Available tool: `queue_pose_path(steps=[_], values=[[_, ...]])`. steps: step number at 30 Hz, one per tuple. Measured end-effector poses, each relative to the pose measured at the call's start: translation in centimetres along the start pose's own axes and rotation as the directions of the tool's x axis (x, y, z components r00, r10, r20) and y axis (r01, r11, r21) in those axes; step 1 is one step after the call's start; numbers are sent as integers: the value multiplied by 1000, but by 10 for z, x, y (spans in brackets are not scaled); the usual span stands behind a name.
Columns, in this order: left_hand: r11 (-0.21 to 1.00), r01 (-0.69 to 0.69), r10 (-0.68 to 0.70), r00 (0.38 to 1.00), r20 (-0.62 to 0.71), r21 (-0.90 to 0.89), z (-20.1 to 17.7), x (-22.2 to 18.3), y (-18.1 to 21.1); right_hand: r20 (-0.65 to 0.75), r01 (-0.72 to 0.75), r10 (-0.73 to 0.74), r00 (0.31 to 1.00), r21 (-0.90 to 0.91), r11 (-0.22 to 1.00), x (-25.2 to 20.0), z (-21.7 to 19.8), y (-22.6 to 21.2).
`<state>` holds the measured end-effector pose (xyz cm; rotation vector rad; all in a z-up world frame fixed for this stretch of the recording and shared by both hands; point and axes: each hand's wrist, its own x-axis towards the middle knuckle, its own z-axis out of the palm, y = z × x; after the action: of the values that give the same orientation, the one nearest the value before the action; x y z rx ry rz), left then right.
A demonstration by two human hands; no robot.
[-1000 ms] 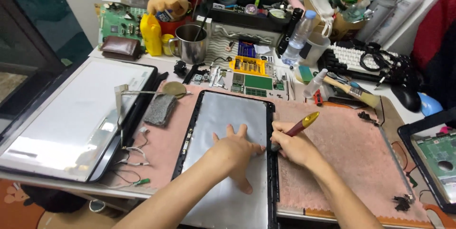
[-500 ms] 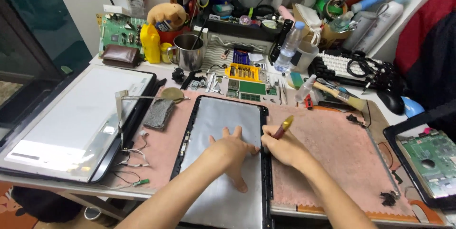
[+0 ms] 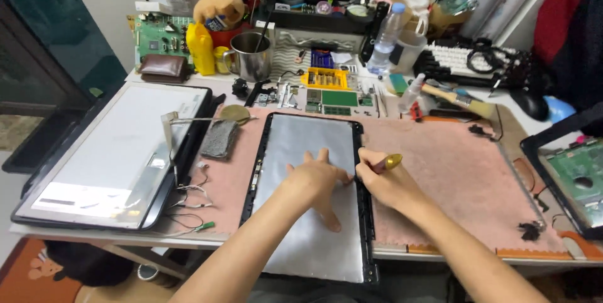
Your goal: The person is using a small brush to clean the edges and bezel of a laptop screen to remove dust and debris.
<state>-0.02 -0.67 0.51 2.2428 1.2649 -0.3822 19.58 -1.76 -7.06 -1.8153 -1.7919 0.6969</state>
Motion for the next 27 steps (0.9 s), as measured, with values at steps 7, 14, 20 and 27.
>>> queue_pose_path(steps=[7, 14, 20, 27], values=[[1000, -18, 19, 999, -37, 22, 11, 14, -7, -68, -31, 39, 997, 111, 993, -1, 0, 0], [999, -28, 30, 999, -42, 35, 11, 14, -11, -43, -62, 65, 997, 81, 995, -34, -4, -14], [996, -26, 31, 998, -53, 80, 19, 21, -15, -120, 36, -25, 992, 93, 995, 1, 10, 3], [996, -22, 26, 999, -40, 84, 16, 20, -14, -80, -71, 80, 994, 107, 992, -7, -10, -12]])
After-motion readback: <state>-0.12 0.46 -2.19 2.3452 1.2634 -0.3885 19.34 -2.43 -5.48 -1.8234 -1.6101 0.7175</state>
